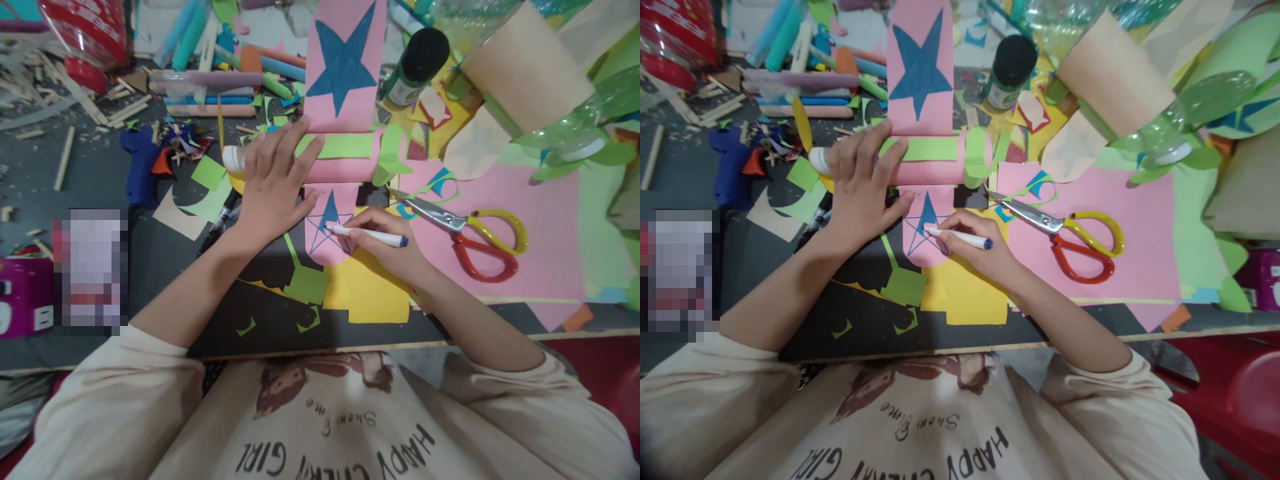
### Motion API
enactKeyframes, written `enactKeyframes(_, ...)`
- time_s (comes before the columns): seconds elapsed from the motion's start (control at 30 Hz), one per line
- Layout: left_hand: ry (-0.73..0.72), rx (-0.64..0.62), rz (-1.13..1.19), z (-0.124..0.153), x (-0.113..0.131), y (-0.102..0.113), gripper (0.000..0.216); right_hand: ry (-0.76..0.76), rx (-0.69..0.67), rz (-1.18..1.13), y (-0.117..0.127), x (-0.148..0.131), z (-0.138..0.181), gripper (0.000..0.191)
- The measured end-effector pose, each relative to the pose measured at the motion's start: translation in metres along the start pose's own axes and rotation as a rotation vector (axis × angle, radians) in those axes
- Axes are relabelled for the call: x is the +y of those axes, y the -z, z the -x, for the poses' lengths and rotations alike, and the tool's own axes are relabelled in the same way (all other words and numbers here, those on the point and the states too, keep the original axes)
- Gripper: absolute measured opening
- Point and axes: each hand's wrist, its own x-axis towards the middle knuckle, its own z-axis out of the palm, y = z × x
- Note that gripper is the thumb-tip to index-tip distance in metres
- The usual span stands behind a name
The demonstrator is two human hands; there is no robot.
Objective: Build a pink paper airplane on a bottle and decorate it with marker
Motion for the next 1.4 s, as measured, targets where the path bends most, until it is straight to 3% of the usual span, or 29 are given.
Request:
enactKeyframes(0.47, -0.006, 0.003, -0.028, 0.0004, -0.0015, -0.0017, 0.066, 0.012, -0.042, -0.041, 0.0006, 0.0003, -0.0007, 0.027)
enactKeyframes(0.93, -0.009, 0.006, -0.043, 0.001, -0.0022, -0.0032, 0.066, -0.01, 0.028, -0.001, 0.0002, -0.0012, -0.0019, 0.02)
enactKeyframes(1.4, -0.03, 0.018, -0.025, 0.0008, -0.0021, -0.0023, 0.066, -0.041, 0.033, -0.013, -0.0004, -0.0022, -0.0027, 0.03)
